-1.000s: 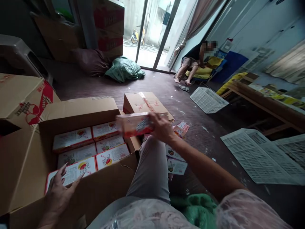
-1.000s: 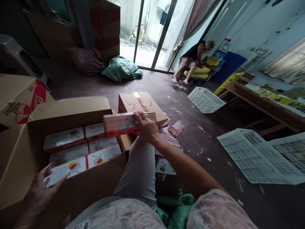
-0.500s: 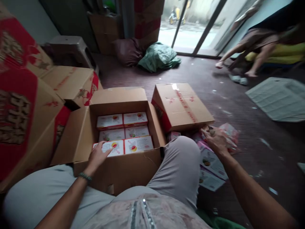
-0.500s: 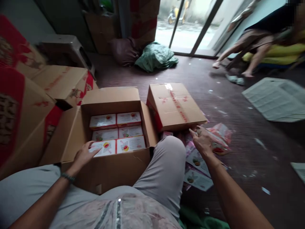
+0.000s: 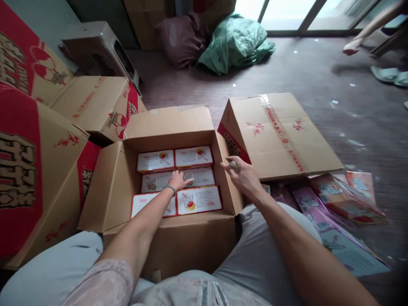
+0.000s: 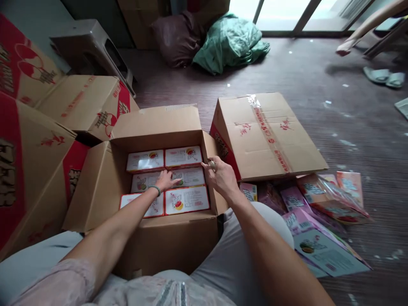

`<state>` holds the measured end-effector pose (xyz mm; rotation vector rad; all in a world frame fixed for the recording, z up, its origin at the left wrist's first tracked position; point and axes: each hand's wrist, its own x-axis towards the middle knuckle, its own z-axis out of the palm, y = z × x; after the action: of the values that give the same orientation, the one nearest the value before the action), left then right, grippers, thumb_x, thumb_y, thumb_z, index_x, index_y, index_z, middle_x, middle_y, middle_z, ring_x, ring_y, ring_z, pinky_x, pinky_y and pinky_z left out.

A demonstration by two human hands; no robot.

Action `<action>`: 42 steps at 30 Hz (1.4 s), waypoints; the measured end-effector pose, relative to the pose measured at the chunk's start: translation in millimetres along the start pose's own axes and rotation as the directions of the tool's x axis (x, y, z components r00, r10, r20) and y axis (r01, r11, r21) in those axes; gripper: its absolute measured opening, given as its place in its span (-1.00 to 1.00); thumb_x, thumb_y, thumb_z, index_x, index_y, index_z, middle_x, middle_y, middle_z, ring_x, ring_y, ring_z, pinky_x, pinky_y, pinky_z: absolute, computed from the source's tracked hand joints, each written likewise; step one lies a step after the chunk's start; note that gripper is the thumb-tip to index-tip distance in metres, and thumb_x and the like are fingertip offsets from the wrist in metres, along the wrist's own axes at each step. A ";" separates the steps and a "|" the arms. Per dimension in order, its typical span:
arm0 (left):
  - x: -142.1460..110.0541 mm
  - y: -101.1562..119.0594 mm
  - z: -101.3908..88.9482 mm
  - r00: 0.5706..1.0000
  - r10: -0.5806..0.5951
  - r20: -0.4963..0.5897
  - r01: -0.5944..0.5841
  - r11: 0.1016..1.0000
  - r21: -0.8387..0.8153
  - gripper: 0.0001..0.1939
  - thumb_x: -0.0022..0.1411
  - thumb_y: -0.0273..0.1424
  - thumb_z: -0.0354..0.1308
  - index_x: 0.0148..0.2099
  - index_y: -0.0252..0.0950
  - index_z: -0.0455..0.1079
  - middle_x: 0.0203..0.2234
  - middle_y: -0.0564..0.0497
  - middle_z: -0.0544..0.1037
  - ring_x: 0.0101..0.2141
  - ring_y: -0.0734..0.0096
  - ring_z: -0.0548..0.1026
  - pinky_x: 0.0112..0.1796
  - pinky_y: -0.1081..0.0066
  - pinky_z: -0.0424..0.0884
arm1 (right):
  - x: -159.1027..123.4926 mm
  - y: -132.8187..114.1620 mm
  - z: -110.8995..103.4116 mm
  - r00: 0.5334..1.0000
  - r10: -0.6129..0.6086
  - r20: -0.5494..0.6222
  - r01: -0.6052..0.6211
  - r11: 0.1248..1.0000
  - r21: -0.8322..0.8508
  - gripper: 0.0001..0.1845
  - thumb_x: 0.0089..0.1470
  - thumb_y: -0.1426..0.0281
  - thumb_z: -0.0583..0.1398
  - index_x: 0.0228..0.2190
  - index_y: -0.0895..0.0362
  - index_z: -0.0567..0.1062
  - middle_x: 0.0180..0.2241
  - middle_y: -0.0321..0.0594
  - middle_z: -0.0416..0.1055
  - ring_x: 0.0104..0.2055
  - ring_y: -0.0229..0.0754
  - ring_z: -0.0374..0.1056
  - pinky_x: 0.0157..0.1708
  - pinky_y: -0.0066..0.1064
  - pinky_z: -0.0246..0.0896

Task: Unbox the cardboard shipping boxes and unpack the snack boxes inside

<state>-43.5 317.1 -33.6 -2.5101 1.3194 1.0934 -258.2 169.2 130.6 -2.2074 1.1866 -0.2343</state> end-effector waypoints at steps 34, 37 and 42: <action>-237.2 -14.7 -51.8 0.734 0.373 -0.567 -0.437 0.899 0.026 -0.24 -0.22 -0.26 0.18 0.11 -0.22 0.15 -0.12 -0.10 0.41 -0.14 0.01 0.38 -0.10 0.08 0.37 | -52.7 -24.6 -20.9 0.964 -0.150 -0.221 0.176 0.979 0.102 -0.64 0.26 0.49 -0.19 0.05 0.17 0.15 -0.19 -0.11 0.35 -0.19 -0.24 0.32 -0.16 -0.43 0.25; -271.0 -9.9 -18.3 0.700 0.386 -0.601 -0.481 0.877 0.004 -0.27 -0.17 -0.39 0.19 0.12 -0.29 0.13 -0.04 -0.16 0.35 -0.04 0.02 0.32 0.02 0.07 0.31 | -80.6 -39.8 -19.7 0.950 -0.292 -0.114 0.303 0.948 0.101 -0.72 0.25 0.46 -0.14 -0.10 0.18 0.28 -0.24 -0.09 0.36 -0.22 -0.19 0.32 -0.18 -0.39 0.21; -285.8 -0.5 1.5 0.698 0.171 -0.696 -0.422 0.883 -0.205 -0.11 -0.19 -0.40 0.33 0.20 -0.28 0.05 0.10 -0.19 0.18 0.12 0.04 0.19 0.15 0.11 0.21 | -120.5 -84.5 -17.6 0.811 -0.437 0.389 0.551 0.795 -0.255 -0.80 0.22 0.46 -0.05 -0.26 0.13 0.36 -0.29 -0.17 0.39 -0.29 -0.21 0.33 -0.41 -0.45 0.04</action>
<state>-148.6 511.9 147.2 -3.2206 1.9132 0.4744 -277.0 292.9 210.1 -2.7299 0.4685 0.1363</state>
